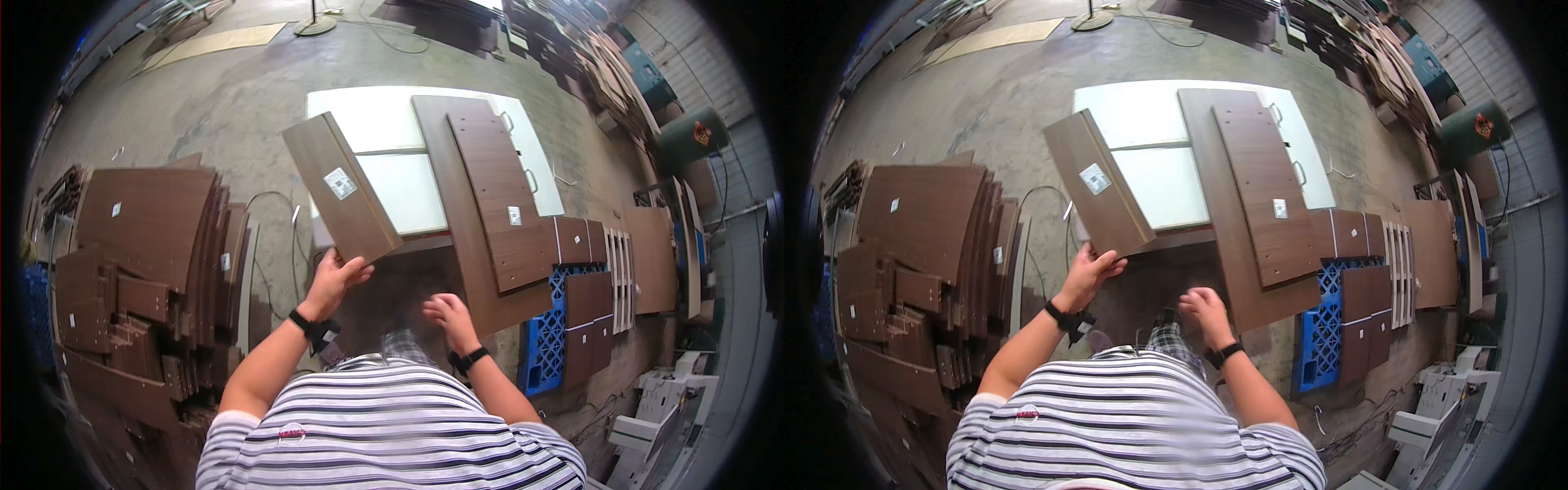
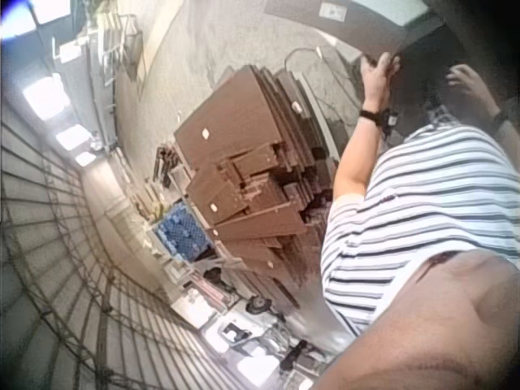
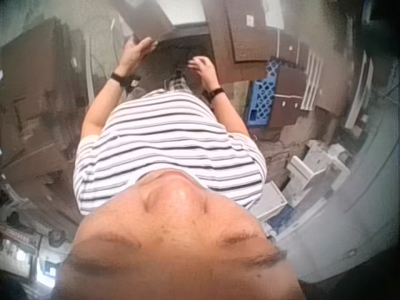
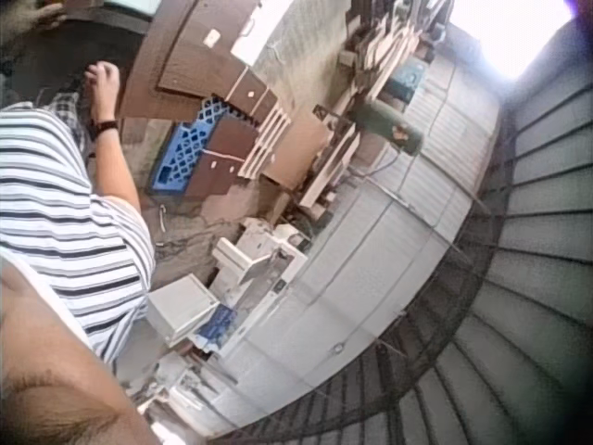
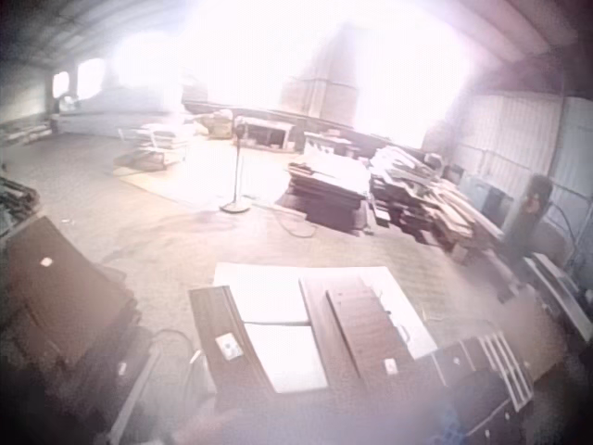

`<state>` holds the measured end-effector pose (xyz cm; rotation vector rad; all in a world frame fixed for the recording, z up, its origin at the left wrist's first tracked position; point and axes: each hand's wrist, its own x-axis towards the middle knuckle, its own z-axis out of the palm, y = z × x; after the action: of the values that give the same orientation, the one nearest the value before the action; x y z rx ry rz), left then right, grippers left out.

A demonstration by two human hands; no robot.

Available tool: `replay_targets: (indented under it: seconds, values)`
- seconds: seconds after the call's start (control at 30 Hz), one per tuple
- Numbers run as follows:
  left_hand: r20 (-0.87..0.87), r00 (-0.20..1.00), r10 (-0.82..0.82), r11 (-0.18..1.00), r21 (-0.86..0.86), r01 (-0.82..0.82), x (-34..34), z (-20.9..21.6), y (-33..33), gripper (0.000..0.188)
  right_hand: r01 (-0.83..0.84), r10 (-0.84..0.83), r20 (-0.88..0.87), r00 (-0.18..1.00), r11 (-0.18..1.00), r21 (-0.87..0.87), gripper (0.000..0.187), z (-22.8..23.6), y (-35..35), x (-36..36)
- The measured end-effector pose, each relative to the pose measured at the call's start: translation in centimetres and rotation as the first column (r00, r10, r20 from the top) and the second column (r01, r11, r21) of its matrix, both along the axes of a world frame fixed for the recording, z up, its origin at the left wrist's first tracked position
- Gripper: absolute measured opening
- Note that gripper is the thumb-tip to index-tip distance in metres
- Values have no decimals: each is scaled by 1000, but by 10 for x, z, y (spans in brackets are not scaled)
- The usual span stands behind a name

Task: The recorder picks up wooden furniture panels from a stack and uses plastic strapping to bundle them together.

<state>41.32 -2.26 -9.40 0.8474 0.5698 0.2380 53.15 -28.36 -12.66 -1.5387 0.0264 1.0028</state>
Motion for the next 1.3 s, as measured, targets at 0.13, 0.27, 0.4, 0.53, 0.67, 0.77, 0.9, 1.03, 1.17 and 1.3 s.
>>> replay_targets:
  seconds: [0.13, 0.27, 0.4, 0.53, 0.67, 0.77, 0.9, 1.03, 1.17, 1.3]
  values:
    - [-4, 997, -77, 995, -68, 76, 118, -51, -20, 34, 422, -321, 488, 812, 900, -110, 22, -37, -100, 48]
    - [-99, 991, -90, 994, -69, 83, 206, -87, -28, 39, 674, -29, 796, 605, 551, -492, 35, -62, -162, 71]
    - [-409, 782, -471, 787, 207, 582, 261, -113, -14, 20, 663, -625, 230, 746, 663, -347, 58, -88, -176, 79]
    - [-394, 919, 16, 770, 592, 240, 282, -176, 34, 24, 799, -728, -368, 578, 597, 73, 55, -107, -170, 92]
    - [-354, 935, 18, 657, 709, 256, 318, -171, 30, 21, 838, -808, -253, 532, 546, 19, 48, -133, -180, 86]
    - [-348, 937, 38, 623, 741, 250, 327, -168, 26, 19, 834, -849, -163, 504, 527, -164, 53, -149, -196, 84]
    - [-374, 928, 12, 771, 594, 229, 334, -182, 32, 20, 862, -856, -181, 484, 502, -69, 48, -109, -166, 106]
    - [-346, 938, 30, 767, 609, 200, 342, -173, 16, 20, 848, -830, -207, 517, 529, -3, 47, -119, -180, 115]
    - [-272, 947, 171, 764, 643, 46, 304, -182, 66, 34, 802, -820, -150, 552, 571, -174, 46, -116, -196, 111]
    - [-384, 287, 878, 310, 911, 270, 211, -179, 175, 67, 759, -455, 607, 651, 393, -520, 19, -83, -197, 79]
